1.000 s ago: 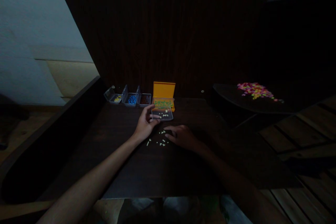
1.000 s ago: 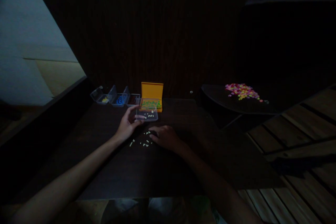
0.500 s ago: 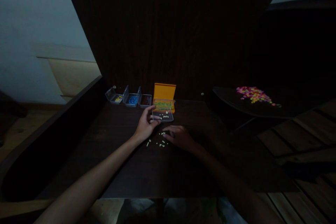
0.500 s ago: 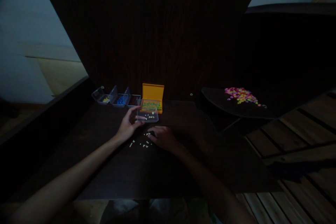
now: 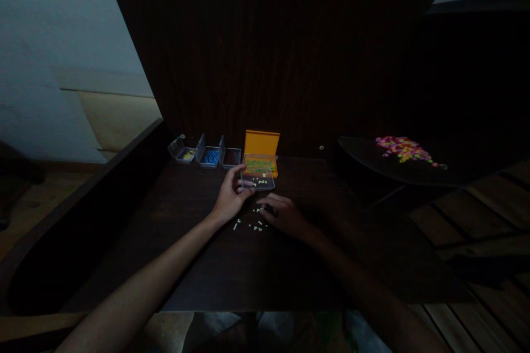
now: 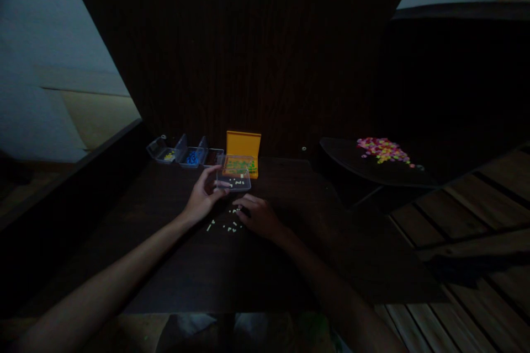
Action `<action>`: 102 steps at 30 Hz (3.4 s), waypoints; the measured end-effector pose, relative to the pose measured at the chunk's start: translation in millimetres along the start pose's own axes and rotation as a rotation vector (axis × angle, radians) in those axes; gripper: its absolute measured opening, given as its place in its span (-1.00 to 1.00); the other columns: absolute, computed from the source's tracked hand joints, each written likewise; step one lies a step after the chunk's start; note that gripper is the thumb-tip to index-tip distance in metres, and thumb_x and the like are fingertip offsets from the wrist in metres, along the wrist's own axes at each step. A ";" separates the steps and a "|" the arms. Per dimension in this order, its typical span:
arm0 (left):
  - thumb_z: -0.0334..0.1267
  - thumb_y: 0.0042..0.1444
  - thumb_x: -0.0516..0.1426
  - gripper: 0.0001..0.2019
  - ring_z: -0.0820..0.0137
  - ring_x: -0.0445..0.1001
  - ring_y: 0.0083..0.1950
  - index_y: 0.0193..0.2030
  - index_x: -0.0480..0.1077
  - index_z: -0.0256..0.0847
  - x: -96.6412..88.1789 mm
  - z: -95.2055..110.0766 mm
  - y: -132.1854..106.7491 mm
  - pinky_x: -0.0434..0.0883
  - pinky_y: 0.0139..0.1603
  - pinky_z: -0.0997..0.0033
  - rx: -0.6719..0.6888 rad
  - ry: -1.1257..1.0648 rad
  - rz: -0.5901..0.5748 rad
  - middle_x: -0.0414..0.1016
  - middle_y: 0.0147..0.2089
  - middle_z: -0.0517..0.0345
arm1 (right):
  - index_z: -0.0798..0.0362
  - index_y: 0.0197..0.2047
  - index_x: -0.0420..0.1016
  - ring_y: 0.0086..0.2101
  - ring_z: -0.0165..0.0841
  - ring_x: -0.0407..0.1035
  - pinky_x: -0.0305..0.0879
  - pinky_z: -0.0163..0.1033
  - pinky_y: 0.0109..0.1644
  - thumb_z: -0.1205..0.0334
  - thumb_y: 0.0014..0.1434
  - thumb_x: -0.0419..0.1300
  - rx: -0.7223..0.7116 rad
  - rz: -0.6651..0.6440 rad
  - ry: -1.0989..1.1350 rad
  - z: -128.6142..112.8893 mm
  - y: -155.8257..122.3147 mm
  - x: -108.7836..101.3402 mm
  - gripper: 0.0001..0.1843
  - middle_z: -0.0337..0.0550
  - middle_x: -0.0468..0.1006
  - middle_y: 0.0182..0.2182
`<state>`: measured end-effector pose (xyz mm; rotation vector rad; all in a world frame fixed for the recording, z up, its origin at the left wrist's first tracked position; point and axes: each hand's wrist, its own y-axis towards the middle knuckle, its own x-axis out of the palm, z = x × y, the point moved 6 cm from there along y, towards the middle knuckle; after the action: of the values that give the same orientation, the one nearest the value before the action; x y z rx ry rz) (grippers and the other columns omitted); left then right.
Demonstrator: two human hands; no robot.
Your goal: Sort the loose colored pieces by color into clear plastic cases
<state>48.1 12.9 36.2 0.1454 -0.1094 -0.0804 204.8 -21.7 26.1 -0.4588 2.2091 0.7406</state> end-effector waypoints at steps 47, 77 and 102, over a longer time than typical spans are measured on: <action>-0.38 -0.10 0.28 -0.37 0.35 0.52 -0.18 0.16 0.22 -0.17 3.5 1.7 -2.8 0.45 -0.23 0.38 0.008 0.008 -0.020 0.47 -0.24 0.15 | 0.02 -0.05 0.54 -0.28 -0.38 0.49 0.37 -0.30 -0.18 0.34 0.24 0.16 -0.089 -0.061 -0.064 -4.1 -2.3 4.8 -0.77 -0.14 0.61 -0.22; -0.37 -0.12 0.30 -0.38 0.40 0.51 -0.21 0.13 0.26 -0.14 3.6 5.0 -4.2 0.44 -0.26 0.43 0.012 0.019 -0.016 0.47 -0.17 0.11 | -0.03 -0.03 0.59 -0.15 -0.30 0.58 0.47 -0.25 -0.08 0.37 0.23 0.14 -0.074 -0.049 -0.176 14.9 -12.8 -3.8 -0.70 -0.16 0.66 -0.11; -0.37 -0.11 0.29 -0.39 0.41 0.51 -0.22 0.13 0.27 -0.13 4.0 4.8 -4.2 0.45 -0.26 0.42 0.036 0.021 -0.026 0.45 -0.08 0.07 | -0.01 -0.12 0.60 -0.31 -0.40 0.43 0.26 -0.32 -0.30 0.26 0.27 0.15 -0.020 -0.045 -0.257 7.0 -7.9 -9.6 -0.80 -0.16 0.53 -0.24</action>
<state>51.3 7.7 40.6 0.1840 -0.0878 -0.1024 219.1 -22.5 26.5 -0.3981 1.9482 0.7541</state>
